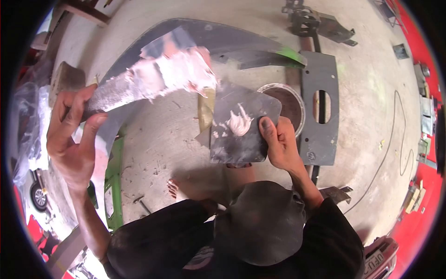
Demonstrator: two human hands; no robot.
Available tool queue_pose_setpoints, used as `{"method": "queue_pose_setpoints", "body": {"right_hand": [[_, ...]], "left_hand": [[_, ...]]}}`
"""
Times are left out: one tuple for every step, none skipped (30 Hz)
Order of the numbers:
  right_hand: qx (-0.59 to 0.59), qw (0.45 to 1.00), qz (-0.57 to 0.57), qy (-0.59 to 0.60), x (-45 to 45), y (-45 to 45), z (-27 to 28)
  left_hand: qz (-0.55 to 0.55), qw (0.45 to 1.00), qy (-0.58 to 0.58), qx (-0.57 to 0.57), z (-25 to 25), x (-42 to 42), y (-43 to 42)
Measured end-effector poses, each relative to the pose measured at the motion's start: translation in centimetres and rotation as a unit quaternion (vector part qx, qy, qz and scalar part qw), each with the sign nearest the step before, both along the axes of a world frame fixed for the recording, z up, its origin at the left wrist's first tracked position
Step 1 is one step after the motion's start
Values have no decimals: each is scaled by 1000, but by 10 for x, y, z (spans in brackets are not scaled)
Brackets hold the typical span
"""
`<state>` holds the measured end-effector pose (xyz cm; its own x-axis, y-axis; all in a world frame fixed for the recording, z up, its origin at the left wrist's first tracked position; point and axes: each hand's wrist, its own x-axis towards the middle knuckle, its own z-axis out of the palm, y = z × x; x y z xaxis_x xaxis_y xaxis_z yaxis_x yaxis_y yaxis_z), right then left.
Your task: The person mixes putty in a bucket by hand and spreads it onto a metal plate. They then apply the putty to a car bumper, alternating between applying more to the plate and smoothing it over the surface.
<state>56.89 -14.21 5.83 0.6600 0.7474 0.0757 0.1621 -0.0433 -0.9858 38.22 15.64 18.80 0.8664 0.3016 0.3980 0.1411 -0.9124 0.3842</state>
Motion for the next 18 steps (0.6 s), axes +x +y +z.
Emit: {"method": "queue_pose_setpoints", "body": {"right_hand": [[-28,998,-43,-42,5,-10,-3],[-57,991,-84,-82,11,-25,-8],[-85,981,-123,-122,19,-41,-13],[-81,975,-199,-58,28,-55,-15],[-79,960,-269,-14,36,-70,-12],[-69,938,-339,31,44,-81,-5],[-60,912,-403,57,49,-87,8],[-45,899,-436,18,54,-94,9],[-29,884,-465,-20,58,-103,7],[-18,873,-487,20,59,-115,6],[-6,863,-505,21,54,-109,11],[-11,864,-503,20,50,-107,11],[-14,864,-502,22,47,-105,10],[-21,876,-481,15,42,-101,9],[-26,887,-462,9,38,-96,7],[-31,895,-445,2,35,-92,5],[-26,896,-442,23,31,-88,9],[-22,896,-441,44,27,-82,16]], "left_hand": [[31,999,28,-30,4,5,-4],[39,997,27,-60,-2,10,-6],[49,994,26,-91,-10,17,-7],[39,992,49,-111,-18,24,-8],[31,988,72,-130,-28,31,-8],[23,984,96,-149,-39,39,-9],[-8,983,118,-140,-51,47,-13],[-36,981,140,-131,-64,56,-21],[-76,983,115,-123,-81,66,-29],[-113,983,91,-112,-95,74,-41],[-123,981,107,-101,-97,84,-59],[-134,979,125,-87,-98,95,-77],[-159,982,96,-38,-114,107,-91],[-186,980,67,14,-127,117,-99],[-187,981,8,43,-121,123,-99],[-189,978,-52,73,-110,130,-97],[-194,969,-112,101,-101,135,-95],[-174,972,-146,65,-98,135,-84]]}}
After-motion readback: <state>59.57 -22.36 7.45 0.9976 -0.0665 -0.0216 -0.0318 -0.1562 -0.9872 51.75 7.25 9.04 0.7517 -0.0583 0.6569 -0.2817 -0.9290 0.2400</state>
